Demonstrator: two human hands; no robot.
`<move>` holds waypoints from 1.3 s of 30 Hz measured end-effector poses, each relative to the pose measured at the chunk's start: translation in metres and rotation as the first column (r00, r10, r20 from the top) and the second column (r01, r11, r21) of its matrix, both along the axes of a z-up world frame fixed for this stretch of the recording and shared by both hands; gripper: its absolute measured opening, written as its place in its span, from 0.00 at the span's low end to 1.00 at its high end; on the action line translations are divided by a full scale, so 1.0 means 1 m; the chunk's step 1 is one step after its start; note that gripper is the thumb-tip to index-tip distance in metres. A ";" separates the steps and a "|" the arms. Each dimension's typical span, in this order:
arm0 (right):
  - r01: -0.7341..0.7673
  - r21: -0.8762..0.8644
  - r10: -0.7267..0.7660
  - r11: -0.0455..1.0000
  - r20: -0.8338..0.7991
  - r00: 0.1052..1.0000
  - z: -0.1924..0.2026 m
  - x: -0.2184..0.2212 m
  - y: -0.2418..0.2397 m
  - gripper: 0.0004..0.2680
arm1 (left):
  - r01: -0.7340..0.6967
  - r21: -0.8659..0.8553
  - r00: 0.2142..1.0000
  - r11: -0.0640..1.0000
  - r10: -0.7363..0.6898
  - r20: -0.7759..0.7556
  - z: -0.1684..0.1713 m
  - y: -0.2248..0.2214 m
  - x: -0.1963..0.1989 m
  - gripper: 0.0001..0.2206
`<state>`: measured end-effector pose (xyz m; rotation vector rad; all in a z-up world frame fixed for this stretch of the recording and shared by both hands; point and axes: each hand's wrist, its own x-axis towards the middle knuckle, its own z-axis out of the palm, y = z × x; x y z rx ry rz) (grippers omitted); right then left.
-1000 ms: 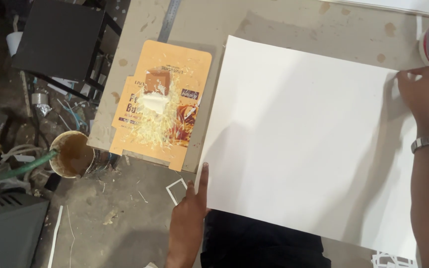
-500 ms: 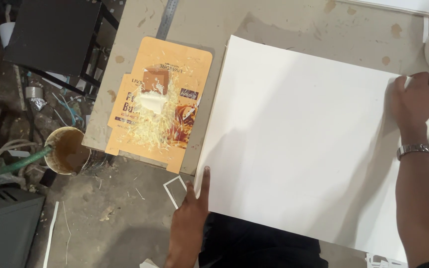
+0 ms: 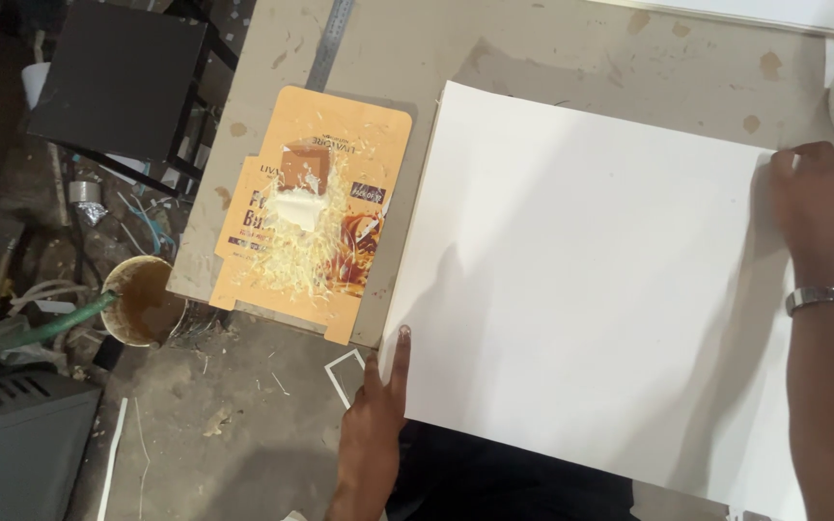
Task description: Applying glue to labels and attaching them to a surface as part of packaging or display assembly.
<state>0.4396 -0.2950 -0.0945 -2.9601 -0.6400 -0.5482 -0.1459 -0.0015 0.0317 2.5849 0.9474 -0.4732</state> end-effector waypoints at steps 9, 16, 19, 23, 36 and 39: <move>-0.013 0.069 0.016 0.998 -0.041 0.999 0.011 -0.029 0.016 0.14 | -0.146 -0.353 0.885 0.924 0.281 0.371 0.002 0.023 -0.011 0.60; 0.083 0.108 -0.071 0.991 -0.105 0.992 0.027 -0.046 0.030 0.14 | -0.544 -0.441 0.719 0.714 0.667 0.194 0.028 0.006 0.017 0.43; -0.008 0.030 0.006 1.000 0.052 0.999 0.002 -0.032 0.015 0.14 | -0.380 -0.411 0.652 0.829 0.555 0.517 -0.002 -0.063 0.005 0.28; -0.002 0.037 0.001 0.999 0.039 0.999 0.001 -0.022 0.011 0.13 | -0.268 -0.201 0.655 0.942 0.331 0.680 -0.124 -0.164 -0.005 0.25; 0.024 0.019 -0.024 1.000 0.015 1.000 0.006 -0.023 0.006 0.13 | -0.313 -0.077 0.790 0.947 0.304 0.533 0.018 -0.037 0.010 0.29; 0.005 0.106 -0.006 0.994 0.016 1.000 0.006 -0.023 0.003 0.16 | -0.357 -0.241 0.634 0.902 0.424 0.647 -0.005 -0.015 0.000 0.34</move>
